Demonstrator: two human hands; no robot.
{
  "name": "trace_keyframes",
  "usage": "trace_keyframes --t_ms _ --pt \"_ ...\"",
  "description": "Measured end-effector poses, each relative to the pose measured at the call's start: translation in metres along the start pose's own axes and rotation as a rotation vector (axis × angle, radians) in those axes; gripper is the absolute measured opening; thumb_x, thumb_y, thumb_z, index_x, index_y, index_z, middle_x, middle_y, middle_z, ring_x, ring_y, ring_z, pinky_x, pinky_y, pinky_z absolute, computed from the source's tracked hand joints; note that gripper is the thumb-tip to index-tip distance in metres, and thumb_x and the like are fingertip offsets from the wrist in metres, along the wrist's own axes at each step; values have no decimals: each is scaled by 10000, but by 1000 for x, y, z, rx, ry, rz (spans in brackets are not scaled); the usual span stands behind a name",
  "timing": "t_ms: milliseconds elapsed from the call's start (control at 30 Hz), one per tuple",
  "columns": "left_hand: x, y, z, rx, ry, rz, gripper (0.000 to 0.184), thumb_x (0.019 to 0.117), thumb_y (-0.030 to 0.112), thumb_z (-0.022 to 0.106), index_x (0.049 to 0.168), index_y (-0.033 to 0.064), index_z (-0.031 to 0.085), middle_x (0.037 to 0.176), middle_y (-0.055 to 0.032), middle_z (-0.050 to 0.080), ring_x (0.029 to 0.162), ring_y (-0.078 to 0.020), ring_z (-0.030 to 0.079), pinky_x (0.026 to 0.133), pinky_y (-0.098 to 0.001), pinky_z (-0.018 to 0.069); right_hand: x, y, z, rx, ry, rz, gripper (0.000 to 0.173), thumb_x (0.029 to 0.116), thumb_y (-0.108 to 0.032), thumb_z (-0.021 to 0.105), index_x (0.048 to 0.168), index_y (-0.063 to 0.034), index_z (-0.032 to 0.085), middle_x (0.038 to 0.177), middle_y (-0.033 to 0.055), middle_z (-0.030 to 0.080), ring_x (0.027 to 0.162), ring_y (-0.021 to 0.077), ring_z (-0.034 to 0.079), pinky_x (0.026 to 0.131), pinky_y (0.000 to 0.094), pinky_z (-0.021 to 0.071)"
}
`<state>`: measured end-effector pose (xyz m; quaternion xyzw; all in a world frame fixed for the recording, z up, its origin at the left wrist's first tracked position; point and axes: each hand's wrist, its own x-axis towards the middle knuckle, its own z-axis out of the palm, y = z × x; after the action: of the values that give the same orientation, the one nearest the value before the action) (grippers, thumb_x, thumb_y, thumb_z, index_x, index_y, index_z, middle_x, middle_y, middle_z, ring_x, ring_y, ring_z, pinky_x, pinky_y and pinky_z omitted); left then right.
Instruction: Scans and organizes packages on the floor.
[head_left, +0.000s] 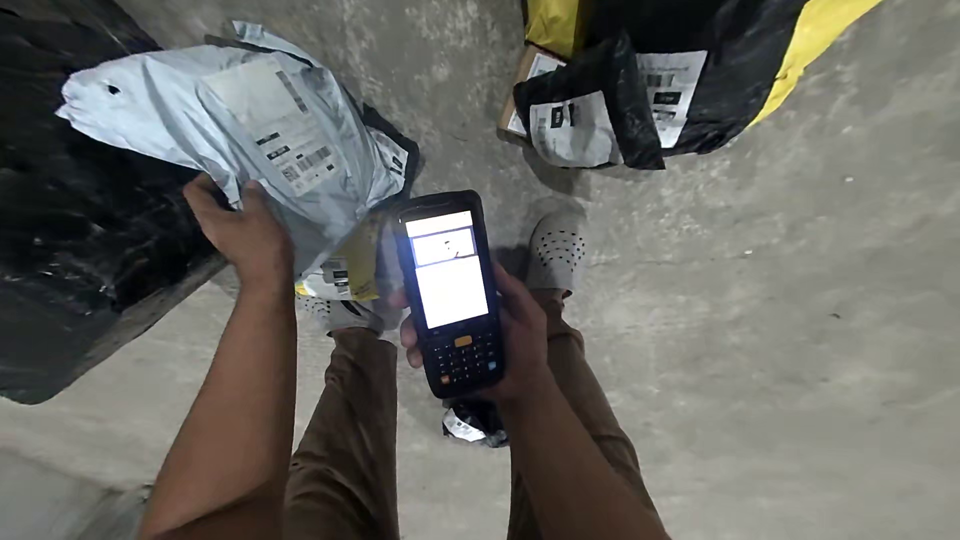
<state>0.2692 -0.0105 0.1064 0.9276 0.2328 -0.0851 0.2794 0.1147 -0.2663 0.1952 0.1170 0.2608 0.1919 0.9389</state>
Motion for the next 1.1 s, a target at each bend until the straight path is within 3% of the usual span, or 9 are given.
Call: trace_keyframes --t_ms 133,267,400,500,600,700,800,933,1100 --pt "3 -9 1 5 103 99 422 966 175 640 1331 -16 546 1250 -126 627 1148 -118 615 1004 -266 504 -7 4 -9 9 -12 -20 617 1011 -589 357 1366 -128 561 1314 256 600 1022 367 678 854 487 576" --pt "-6 16 4 189 116 562 600 967 261 618 1412 -105 450 1391 -341 498 1302 -403 484 1122 -449 377 -13 9 -12 55 119 -86 599 1022 -580 349 1350 -127 566 1269 257 625 1012 380 686 844 500 587" --pt "-28 74 73 92 -386 529 586 977 260 622 1451 -35 443 1455 -298 467 1324 -379 494 1061 -488 464 -17 10 -25 75 452 -265 597 1052 -568 272 1362 -127 530 1202 243 645 1000 374 693 831 516 594" --pt "-43 122 158 102 -714 554 764 916 296 729 1549 49 382 1583 -231 384 1466 -389 365 1201 -543 329 -19 7 -34 119 680 -372 611 1063 -559 222 1344 -104 518 1149 240 650 955 369 695 794 525 593" --pt "-58 167 229 188 -874 667 1008 800 337 848 1624 170 293 1606 -127 404 1488 -390 332 1175 -642 298 -21 7 -37 154 737 -386 614 1054 -573 239 1335 -110 531 1139 227 659 960 360 697 789 524 593" --pt "-61 190 262 245 -977 698 771 833 390 812 1491 126 509 1439 -167 561 1394 -432 428 1102 -719 319 -21 10 -35 151 755 -363 611 1053 -579 251 1314 -114 550 1118 217 667 951 353 696 776 517 592" --pt "-61 193 248 180 -1033 747 369 1026 365 580 1163 44 700 1285 -186 617 1322 -354 501 1148 -578 354 -25 9 -33 172 694 -345 636 1056 -579 223 1328 -93 531 1126 247 663 928 376 705 756 516 604" --pt "-59 179 204 -133 -957 520 300 1087 275 454 1125 35 629 1008 -78 642 918 -129 633 863 -355 536 -32 8 -31 196 560 -309 632 1055 -577 235 1344 -97 527 1165 259 655 954 384 704 781 512 606" --pt "-30 156 171 -432 -777 409 253 1083 231 457 1113 39 620 983 -39 659 934 -115 663 869 -348 577 -38 11 -32 183 321 -247 624 1039 -581 269 1363 -110 520 1245 276 620 978 387 690 795 498 597"
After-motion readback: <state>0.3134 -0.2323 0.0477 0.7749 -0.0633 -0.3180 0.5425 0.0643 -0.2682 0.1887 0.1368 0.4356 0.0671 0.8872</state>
